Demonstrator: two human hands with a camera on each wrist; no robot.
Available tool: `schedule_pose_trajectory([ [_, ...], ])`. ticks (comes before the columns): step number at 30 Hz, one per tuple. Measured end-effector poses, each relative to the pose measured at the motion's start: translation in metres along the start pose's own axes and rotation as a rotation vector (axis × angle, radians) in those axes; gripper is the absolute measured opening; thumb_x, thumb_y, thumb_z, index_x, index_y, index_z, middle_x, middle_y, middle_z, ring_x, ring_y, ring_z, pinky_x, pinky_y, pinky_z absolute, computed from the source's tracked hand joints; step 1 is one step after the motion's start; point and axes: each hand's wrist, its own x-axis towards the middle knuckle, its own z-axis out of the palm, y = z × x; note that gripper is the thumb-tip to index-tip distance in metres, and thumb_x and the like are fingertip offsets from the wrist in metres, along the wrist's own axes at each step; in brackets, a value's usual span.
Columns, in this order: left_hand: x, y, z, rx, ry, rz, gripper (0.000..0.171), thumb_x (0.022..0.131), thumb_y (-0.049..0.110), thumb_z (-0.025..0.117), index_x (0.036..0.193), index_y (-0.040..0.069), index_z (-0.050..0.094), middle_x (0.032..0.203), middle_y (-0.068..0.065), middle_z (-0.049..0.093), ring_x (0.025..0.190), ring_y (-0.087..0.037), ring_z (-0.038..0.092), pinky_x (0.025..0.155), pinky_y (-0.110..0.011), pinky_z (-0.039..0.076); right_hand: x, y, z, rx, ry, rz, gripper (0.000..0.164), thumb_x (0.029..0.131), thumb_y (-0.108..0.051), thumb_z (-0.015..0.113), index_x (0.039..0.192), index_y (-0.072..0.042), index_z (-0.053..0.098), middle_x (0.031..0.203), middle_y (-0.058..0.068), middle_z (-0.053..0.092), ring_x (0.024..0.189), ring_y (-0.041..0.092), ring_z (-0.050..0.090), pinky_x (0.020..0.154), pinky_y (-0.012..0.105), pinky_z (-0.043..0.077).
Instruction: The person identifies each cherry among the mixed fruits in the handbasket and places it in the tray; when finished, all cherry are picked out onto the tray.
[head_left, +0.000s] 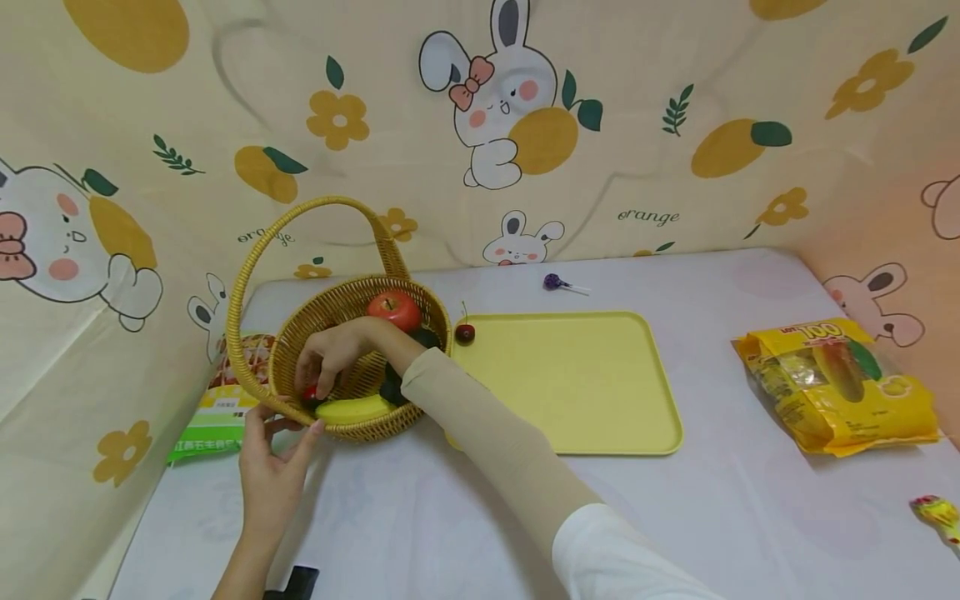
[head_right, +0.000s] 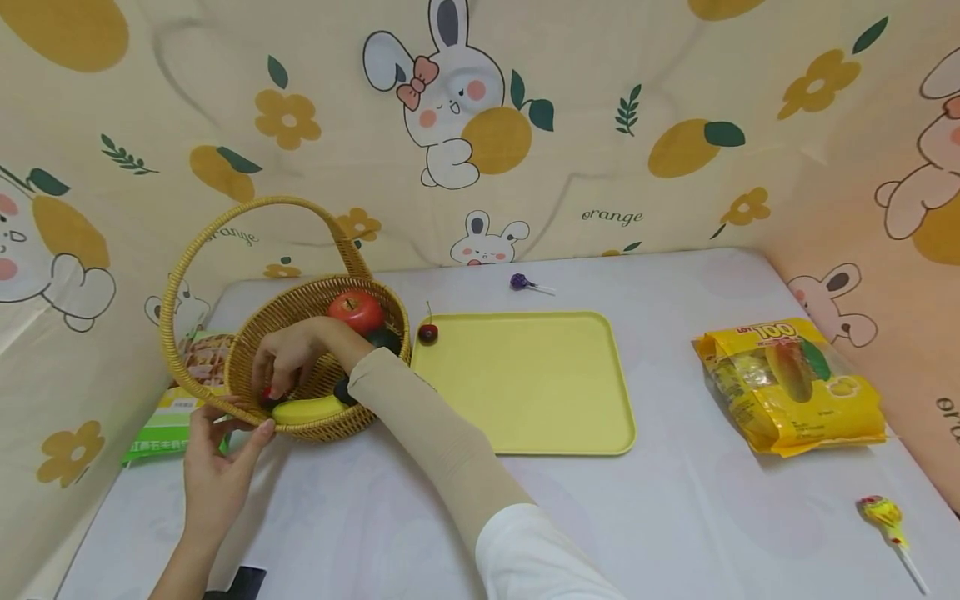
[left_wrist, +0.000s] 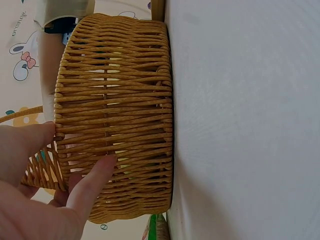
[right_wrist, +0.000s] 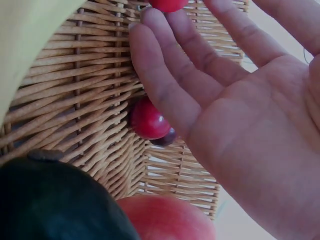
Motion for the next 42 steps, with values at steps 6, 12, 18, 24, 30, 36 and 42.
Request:
schedule_pose_trajectory([
  [6, 0.000, 0.001, 0.000, 0.003, -0.012, 0.026, 0.051, 0.084, -0.012, 0.072, 0.127, -0.010, 0.045, 0.121, -0.012, 0.050, 0.098, -0.011, 0.055, 0.067, -0.008, 0.054, 0.001, -0.002, 0.001, -0.017, -0.026, 0.032, 0.040, 0.092, -0.006, 0.070, 0.131, -0.002, 0.062, 0.105, 0.003, 0.065, 0.086, 0.009, 0.059, 0.090, 0.036, 0.056],
  [12, 0.000, 0.000, -0.001, 0.018, -0.016, 0.032, 0.050, 0.085, -0.010, 0.073, 0.127, -0.011, 0.045, 0.120, -0.015, 0.051, 0.098, -0.010, 0.055, 0.067, -0.009, 0.054, 0.003, -0.003, 0.004, -0.014, -0.011, 0.009, 0.033, 0.091, -0.008, 0.072, 0.124, -0.003, 0.067, 0.109, 0.001, 0.067, 0.095, 0.009, 0.062, 0.089, 0.034, 0.057],
  [18, 0.000, 0.000, -0.001, 0.011, -0.019, 0.021, 0.050, 0.085, -0.011, 0.072, 0.127, -0.011, 0.045, 0.121, -0.015, 0.051, 0.099, -0.010, 0.054, 0.068, -0.009, 0.054, 0.003, -0.002, 0.004, -0.025, 0.023, 0.007, 0.027, 0.090, -0.008, 0.073, 0.117, -0.004, 0.069, 0.098, 0.002, 0.068, 0.084, 0.009, 0.062, 0.087, 0.036, 0.058],
  [24, -0.001, 0.000, -0.002, 0.011, -0.008, 0.036, 0.050, 0.084, -0.012, 0.073, 0.126, -0.011, 0.046, 0.119, -0.010, 0.051, 0.097, -0.010, 0.055, 0.065, -0.008, 0.053, 0.001, -0.003, 0.003, 0.020, 0.042, -0.048, 0.026, 0.088, 0.001, 0.073, 0.114, -0.001, 0.069, 0.095, 0.005, 0.065, 0.082, 0.011, 0.060, 0.083, 0.039, 0.058],
  [30, 0.001, 0.001, 0.000, 0.006, -0.008, 0.054, 0.050, 0.084, -0.012, 0.072, 0.127, -0.010, 0.047, 0.119, -0.012, 0.051, 0.097, -0.010, 0.055, 0.065, -0.008, 0.053, -0.022, -0.006, -0.011, 0.095, 0.152, -0.201, 0.028, 0.087, 0.005, 0.070, 0.116, 0.002, 0.070, 0.105, 0.009, 0.068, 0.088, 0.018, 0.065, 0.081, 0.036, 0.059],
  [36, 0.001, 0.002, 0.001, -0.001, -0.013, 0.021, 0.051, 0.085, -0.012, 0.072, 0.129, -0.009, 0.045, 0.120, -0.011, 0.050, 0.099, -0.010, 0.054, 0.067, -0.008, 0.053, -0.083, -0.003, -0.030, 0.014, 0.370, -0.368, 0.024, 0.093, -0.004, 0.068, 0.115, 0.004, 0.069, 0.115, 0.013, 0.067, 0.098, 0.022, 0.065, 0.086, 0.030, 0.057],
  [42, -0.001, 0.003, -0.001, -0.016, -0.023, -0.014, 0.051, 0.086, -0.010, 0.071, 0.130, -0.008, 0.045, 0.121, -0.009, 0.051, 0.100, -0.011, 0.054, 0.069, -0.009, 0.054, -0.156, 0.043, -0.021, -0.004, 0.745, -0.395, 0.026, 0.092, -0.004, 0.071, 0.117, 0.002, 0.066, 0.118, 0.012, 0.055, 0.109, 0.022, 0.060, 0.094, 0.030, 0.054],
])
